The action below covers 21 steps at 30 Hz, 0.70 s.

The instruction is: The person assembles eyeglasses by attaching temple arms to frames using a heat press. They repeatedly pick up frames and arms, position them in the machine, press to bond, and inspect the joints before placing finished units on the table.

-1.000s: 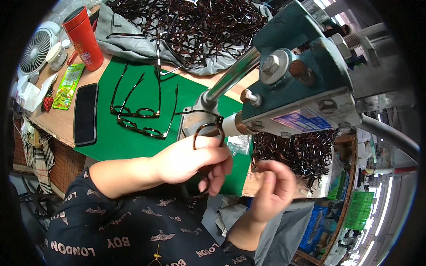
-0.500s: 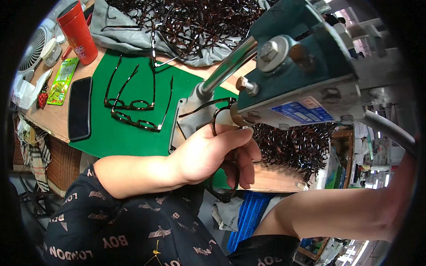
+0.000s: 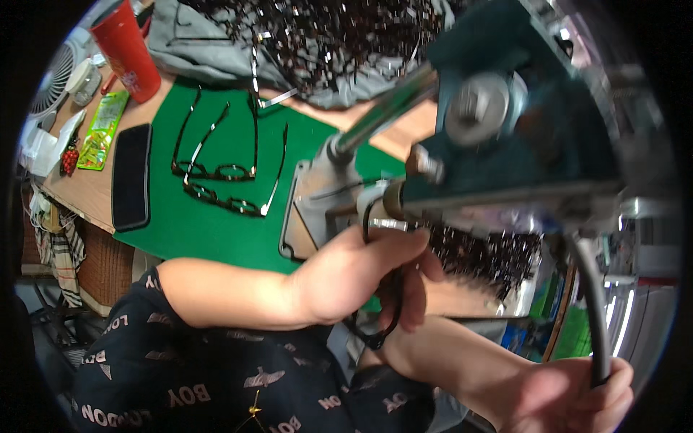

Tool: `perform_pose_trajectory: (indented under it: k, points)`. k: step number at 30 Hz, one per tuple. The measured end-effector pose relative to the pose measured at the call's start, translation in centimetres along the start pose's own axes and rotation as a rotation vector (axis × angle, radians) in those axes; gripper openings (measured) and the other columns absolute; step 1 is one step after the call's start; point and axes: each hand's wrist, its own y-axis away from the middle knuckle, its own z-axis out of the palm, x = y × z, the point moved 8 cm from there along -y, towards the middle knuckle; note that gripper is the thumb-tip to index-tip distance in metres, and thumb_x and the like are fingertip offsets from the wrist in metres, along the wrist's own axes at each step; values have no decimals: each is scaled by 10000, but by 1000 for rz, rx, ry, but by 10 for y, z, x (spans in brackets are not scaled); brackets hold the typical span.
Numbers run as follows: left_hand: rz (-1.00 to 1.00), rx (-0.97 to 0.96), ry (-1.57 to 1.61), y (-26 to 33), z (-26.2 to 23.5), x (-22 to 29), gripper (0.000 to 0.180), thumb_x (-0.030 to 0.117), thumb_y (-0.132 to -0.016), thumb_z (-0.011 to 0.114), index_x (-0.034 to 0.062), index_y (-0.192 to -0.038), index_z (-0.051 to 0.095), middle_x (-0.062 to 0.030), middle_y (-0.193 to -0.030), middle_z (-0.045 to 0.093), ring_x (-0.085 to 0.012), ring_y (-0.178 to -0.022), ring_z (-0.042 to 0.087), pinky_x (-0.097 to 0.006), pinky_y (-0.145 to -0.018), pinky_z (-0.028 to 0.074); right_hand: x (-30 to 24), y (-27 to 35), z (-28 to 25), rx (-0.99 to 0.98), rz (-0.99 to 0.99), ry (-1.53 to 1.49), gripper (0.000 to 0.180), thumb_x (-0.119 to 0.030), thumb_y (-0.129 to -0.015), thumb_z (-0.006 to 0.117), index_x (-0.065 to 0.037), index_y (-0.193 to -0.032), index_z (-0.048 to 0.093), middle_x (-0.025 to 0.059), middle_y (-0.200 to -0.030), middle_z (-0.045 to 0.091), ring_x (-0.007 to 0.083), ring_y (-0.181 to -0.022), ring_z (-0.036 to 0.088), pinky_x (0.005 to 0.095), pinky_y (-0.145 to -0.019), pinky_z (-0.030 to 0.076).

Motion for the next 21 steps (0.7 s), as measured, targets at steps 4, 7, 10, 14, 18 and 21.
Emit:
perform_pose_trajectory:
  k: [4,7,10,14,18,21]
  points:
    - [-108,30,-66,-5,5,8,407,312,-963,325,-9,-917,570,-110,-603,602,-172,-524,584,-251,-449,422,7,-5,12,435,-116,51,243,-295,-730,476,-56,-722,523,61,-721,516,183,-707,452,312,-688,327]
    - [-150,-10,-225,0,0,19,409,301,-968,322,-18,-925,573,-109,-612,607,-170,-529,584,-256,-468,435,28,27,22,596,-44,295,215,-200,-775,470,-24,-896,490,93,-851,531,191,-806,496,318,-762,384]
    - [-81,-13,-614,28,-14,28,388,301,-954,391,-19,-866,593,-84,-622,616,-155,-512,571,-274,-470,441,76,94,50,588,259,331,274,-106,-820,464,8,-1069,457,126,-982,545,200,-906,541,324,-835,440]
    - [68,-36,-1613,65,-28,23,372,300,-877,533,55,-603,585,-93,-528,565,-248,-471,564,-333,-464,454,121,224,103,568,979,121,324,15,-867,480,-11,-1188,441,88,-1046,551,154,-985,527,276,-901,394]
    - [0,-62,-1725,90,-58,7,371,332,-874,511,74,-622,597,-119,-516,544,-318,-499,557,-391,-475,450,124,294,138,521,1119,206,275,-45,-896,500,-4,-1166,469,82,-1039,563,144,-967,519,269,-876,395]
    - [-96,-34,-1610,103,-75,2,392,362,-906,458,73,-692,614,-112,-528,551,-317,-495,549,-379,-495,449,119,310,153,522,1102,234,260,-65,-908,486,1,-1159,471,86,-1013,561,152,-938,517,272,-858,396]
